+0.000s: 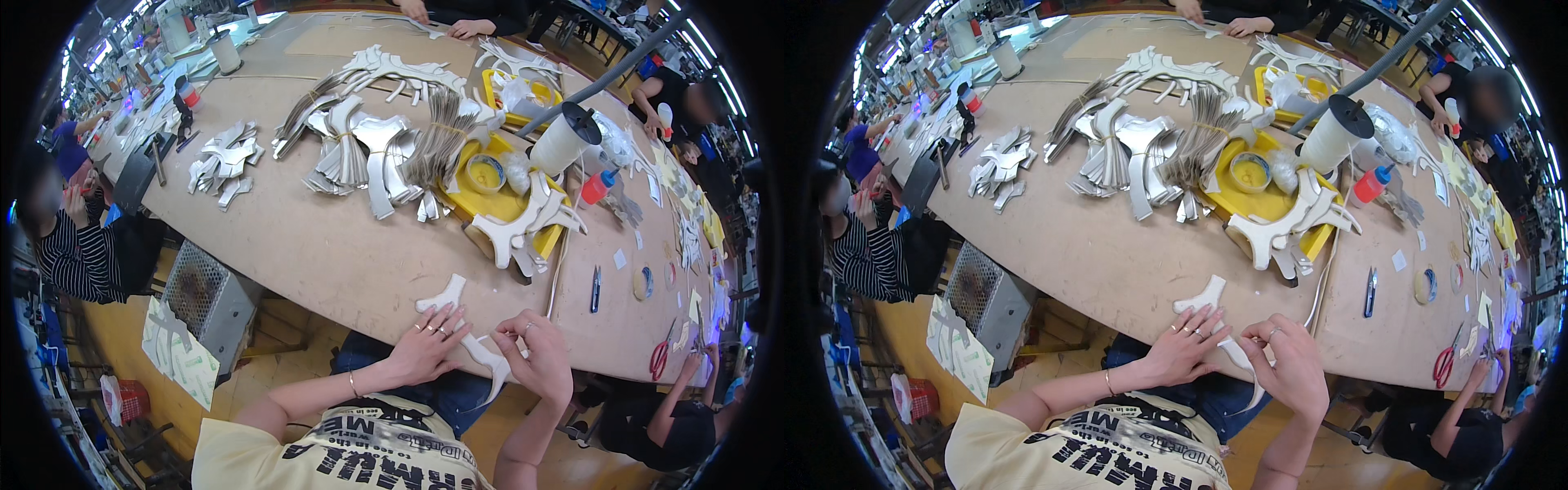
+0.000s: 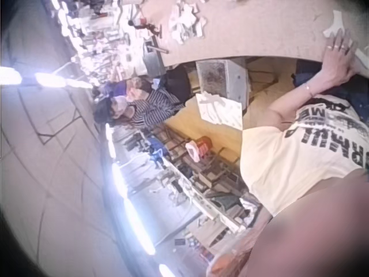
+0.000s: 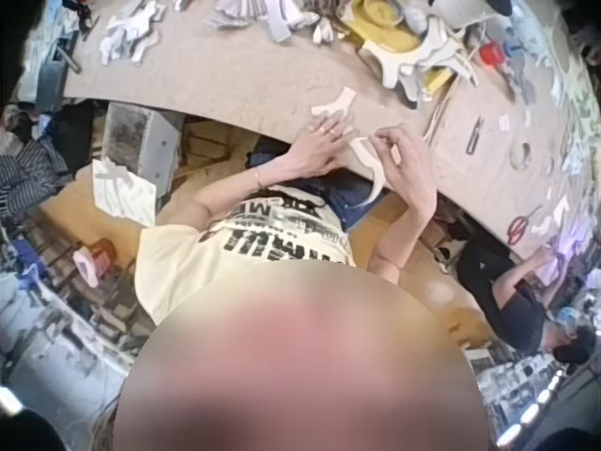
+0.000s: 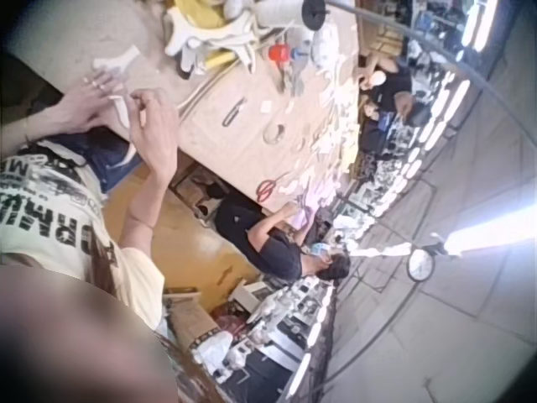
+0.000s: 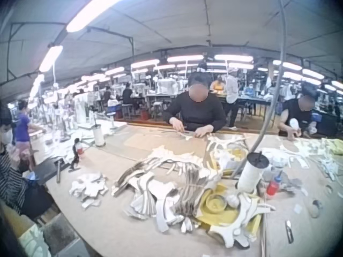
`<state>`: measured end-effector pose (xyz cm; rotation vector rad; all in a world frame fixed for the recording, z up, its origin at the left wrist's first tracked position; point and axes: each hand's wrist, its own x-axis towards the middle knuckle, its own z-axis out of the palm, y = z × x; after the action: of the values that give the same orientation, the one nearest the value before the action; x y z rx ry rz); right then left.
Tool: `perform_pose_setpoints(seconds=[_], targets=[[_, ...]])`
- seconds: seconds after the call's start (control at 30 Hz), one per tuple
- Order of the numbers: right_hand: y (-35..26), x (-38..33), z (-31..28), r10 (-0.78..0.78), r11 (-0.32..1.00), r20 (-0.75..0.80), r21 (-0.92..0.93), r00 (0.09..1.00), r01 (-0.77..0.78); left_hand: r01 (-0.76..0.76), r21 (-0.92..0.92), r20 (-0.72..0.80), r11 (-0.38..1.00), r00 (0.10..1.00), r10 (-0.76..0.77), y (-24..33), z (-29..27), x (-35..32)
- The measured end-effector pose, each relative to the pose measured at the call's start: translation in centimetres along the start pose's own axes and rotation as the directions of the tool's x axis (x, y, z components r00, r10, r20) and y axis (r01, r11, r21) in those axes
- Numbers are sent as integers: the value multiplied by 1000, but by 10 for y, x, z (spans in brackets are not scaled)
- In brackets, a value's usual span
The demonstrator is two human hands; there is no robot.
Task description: The person assembles white plastic parts at a shared workbench, using a utility knife to trim excess material and a thin white cord to connect components. They handle multiple parts, cut and trim edges, and place finished pieces into a yellow tray.
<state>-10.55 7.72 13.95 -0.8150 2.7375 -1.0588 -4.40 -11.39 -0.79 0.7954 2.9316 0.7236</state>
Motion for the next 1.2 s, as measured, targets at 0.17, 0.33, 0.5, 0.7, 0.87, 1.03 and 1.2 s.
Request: perform_pose_setpoints(seconds=[0.17, 0.33, 0.5, 0.7, 0.87, 1.03, 1.2], targets=[[2, 10, 15, 18, 999, 145, -41, 989, -12, -42, -26, 2, 999, 999, 42, -1, 1, -2], [6, 15, 29, 46, 996, 178, -78, 983, -33, 16, -228, -101, 973, 994, -40, -9, -1, -5], [13, 14, 36, 49, 997, 207, -71, 977, -35, 58, -224, -210, 973, 972, -106, -16, -7, -23], [28, 26, 52, 65, 998, 257, -23, 964, -61, 106, -60, -120, 993, 986, -112, -11, -7, -35], [37, 47, 70, 33, 999, 329, -39, 944, -22, 93, -20, -109, 995, 989, -95, -13, -5, -35], [45, 65, 83, 1, 994, 380, -102, 925, 41, 106, -29, -127, 994, 986, -109, -13, 0, -39], [53, 83, 91, -19, 996, 465, -72, 885, 59, 138, -44, -150, 989, 978, -143, -13, 4, -48]])
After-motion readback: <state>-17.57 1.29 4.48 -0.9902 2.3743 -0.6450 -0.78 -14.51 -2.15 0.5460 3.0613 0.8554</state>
